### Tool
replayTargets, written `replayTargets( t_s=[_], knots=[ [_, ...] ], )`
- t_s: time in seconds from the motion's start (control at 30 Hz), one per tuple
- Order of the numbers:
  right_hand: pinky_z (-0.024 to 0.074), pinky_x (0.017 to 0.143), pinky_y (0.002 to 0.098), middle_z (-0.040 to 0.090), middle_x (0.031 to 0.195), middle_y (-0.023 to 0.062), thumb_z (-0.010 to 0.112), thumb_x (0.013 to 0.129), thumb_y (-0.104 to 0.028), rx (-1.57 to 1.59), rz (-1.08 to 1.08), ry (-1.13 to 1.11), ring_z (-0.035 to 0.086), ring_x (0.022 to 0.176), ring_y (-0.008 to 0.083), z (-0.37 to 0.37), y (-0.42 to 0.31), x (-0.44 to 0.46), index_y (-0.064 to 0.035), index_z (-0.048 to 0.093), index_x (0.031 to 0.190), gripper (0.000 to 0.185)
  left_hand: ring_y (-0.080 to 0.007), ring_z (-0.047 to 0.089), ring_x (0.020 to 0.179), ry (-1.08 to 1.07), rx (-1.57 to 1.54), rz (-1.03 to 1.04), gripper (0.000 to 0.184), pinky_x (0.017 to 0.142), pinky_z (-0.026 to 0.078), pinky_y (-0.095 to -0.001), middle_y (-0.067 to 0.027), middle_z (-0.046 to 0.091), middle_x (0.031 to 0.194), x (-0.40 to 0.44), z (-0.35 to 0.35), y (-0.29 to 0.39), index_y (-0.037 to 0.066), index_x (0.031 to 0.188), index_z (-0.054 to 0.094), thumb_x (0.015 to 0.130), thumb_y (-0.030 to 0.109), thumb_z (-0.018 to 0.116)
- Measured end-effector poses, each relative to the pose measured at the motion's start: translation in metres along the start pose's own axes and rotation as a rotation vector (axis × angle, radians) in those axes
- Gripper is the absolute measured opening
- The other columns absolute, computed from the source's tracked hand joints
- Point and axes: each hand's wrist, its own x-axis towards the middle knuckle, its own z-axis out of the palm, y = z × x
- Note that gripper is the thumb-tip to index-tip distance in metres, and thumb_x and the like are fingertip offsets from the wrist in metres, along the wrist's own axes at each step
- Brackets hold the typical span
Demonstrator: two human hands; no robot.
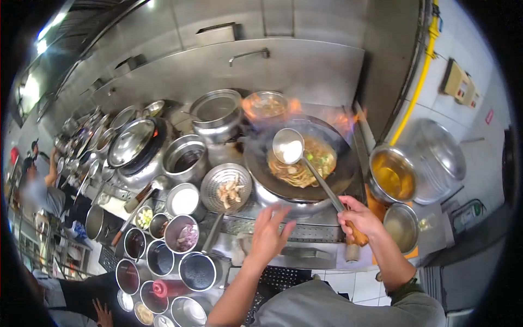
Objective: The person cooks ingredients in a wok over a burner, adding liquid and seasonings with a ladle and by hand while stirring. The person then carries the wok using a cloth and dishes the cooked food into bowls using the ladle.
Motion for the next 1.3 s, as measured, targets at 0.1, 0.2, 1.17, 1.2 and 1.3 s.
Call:
replayTargets(
  t_s=[0.1, 0.2, 1.17, 1.2, 1.3],
  knots=[
    [0.0431, 0.045, 0.0294, 0.054, 0.073, 0.0049, 0.058, 0.087, -0.007, -0.416, 0.028, 0.150, 0.051, 0.050, 0.0134, -0.033, 0.000, 0.006, -0.0088, 0.035, 0.139, 0.057, -0.0357, 0.058, 0.096, 0.055, -0.011, 0.063, 0.026, 0.086, 0.045, -0.0427, -0.0170, 0.062, 0.099, 0.034, 0.053, -0.003, 0.002, 0.102, 0.064, 0.083, 0.019, 0.069],
    [0.0448, 0.048, 0.0295, 0.055, 0.075, 0.0061, 0.058, 0.087, -0.008, -0.652, -0.008, 0.263, 0.052, 0.052, 0.0140, -0.038, 0.002, 0.018, -0.0083, 0.037, 0.138, 0.055, -0.0358, 0.056, 0.085, -0.142, 0.043, -0.017, 0.021, 0.076, 0.045, -0.0446, -0.0161, 0.060, 0.087, 0.037, 0.079, -0.004, 0.001, 0.090, 0.062, 0.083, 0.019, 0.068],
    [0.0430, 0.049, 0.0304, 0.054, 0.073, 0.0051, 0.056, 0.088, -0.012, -0.518, 0.072, 0.197, 0.051, 0.052, 0.0131, -0.053, -0.003, -0.023, -0.0077, 0.036, 0.139, 0.055, -0.0346, 0.053, 0.075, -0.107, 0.116, 0.016, 0.022, 0.069, 0.042, -0.0434, -0.0155, 0.056, 0.076, 0.030, 0.070, 0.011, 0.001, 0.080, 0.058, 0.084, 0.020, 0.068],
    [0.0438, 0.049, 0.0308, 0.054, 0.074, 0.0055, 0.056, 0.088, -0.012, -0.535, 0.048, 0.249, 0.052, 0.053, 0.0133, -0.053, -0.001, -0.016, -0.0076, 0.036, 0.139, 0.056, -0.0349, 0.053, 0.075, -0.105, 0.113, 0.022, 0.022, 0.069, 0.042, -0.0435, -0.0155, 0.056, 0.076, 0.030, 0.070, 0.010, 0.001, 0.079, 0.058, 0.084, 0.020, 0.068],
    [0.0462, 0.052, 0.0323, 0.056, 0.078, 0.0074, 0.057, 0.088, -0.012, -0.645, -0.016, 0.226, 0.054, 0.055, 0.0143, -0.034, 0.006, 0.009, -0.0062, 0.035, 0.140, 0.057, -0.0351, 0.052, 0.075, -0.107, 0.100, 0.028, 0.023, 0.069, 0.042, -0.0438, -0.0155, 0.056, 0.077, 0.031, 0.071, 0.012, 0.001, 0.079, 0.058, 0.084, 0.021, 0.068]
  ],
)
